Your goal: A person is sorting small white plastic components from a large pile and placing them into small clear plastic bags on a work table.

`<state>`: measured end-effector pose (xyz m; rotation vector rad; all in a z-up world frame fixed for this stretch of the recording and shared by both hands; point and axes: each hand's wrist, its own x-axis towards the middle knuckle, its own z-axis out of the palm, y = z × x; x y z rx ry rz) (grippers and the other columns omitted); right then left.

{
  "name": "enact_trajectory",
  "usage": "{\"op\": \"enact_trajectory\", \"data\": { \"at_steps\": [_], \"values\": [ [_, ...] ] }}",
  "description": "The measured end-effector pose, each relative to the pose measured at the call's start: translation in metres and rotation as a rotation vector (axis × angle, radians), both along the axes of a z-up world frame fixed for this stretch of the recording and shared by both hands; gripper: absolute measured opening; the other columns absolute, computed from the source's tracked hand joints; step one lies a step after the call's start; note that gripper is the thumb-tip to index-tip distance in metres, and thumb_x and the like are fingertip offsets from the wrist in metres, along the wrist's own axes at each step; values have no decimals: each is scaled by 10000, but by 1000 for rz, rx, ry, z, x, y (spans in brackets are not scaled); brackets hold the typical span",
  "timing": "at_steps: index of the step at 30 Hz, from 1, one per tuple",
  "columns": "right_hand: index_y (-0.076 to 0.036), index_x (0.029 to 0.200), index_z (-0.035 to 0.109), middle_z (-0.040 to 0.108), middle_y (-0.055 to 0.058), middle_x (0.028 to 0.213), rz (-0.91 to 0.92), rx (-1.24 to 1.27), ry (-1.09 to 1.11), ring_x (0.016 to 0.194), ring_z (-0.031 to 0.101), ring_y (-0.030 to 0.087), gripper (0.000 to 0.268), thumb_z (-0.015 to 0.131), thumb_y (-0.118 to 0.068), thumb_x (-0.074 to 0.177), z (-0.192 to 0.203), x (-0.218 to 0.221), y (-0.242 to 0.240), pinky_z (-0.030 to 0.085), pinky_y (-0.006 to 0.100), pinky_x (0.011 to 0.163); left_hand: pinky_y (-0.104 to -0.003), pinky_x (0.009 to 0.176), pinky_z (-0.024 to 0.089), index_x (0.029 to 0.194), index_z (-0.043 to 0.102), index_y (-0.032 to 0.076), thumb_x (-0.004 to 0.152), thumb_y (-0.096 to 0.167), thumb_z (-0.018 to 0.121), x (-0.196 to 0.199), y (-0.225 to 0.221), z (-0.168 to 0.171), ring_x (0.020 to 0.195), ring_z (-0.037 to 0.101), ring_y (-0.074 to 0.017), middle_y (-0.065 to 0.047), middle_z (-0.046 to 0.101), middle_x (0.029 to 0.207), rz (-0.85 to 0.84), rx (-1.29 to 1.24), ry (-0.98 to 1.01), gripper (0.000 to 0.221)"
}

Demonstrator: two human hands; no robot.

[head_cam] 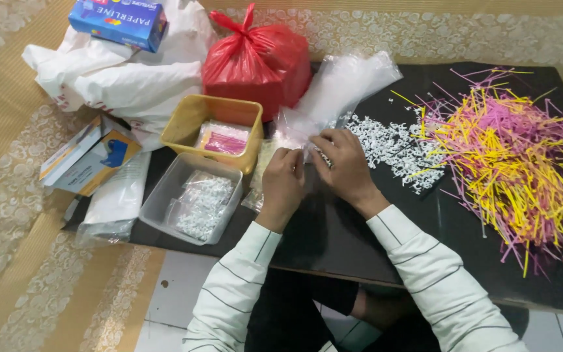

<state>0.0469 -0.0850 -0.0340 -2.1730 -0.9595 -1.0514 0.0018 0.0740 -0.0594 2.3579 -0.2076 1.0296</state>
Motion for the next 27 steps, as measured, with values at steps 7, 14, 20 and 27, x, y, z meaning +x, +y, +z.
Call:
{"op": "enact_trajectory", "data": {
  "at_steps": [7,14,20,27],
  "values": [
    [-36,1125,750,709,111,970,47,434,386,882,709,246,211,759,-193,984,32,-19,-64,556,332,713,-279,589,518,900,760,84,900,124,727,43,-75,31,632,661,-166,-47,681,749,-321,-370,153,52],
    [-78,1084,791,765,111,968,10,584,544,848,741,208,160,768,-148,942,-8,13,-98,578,286,662,-323,571,511,883,768,72,869,65,731,70,-110,8,601,645,-198,-61,699,726,-456,-221,149,40],
    [-49,1061,791,757,154,966,8,553,508,846,747,266,128,718,-56,956,-1,3,-94,589,307,649,-326,575,504,970,780,59,910,77,708,57,-104,11,622,658,-218,-111,722,771,-567,-393,226,95],
    [13,1007,768,707,155,888,8,597,508,815,742,272,121,786,-43,900,-1,-9,-84,604,325,656,-326,561,523,933,781,19,903,82,726,56,-95,3,639,685,-243,-150,718,751,-554,-467,239,88]
  ]
}}
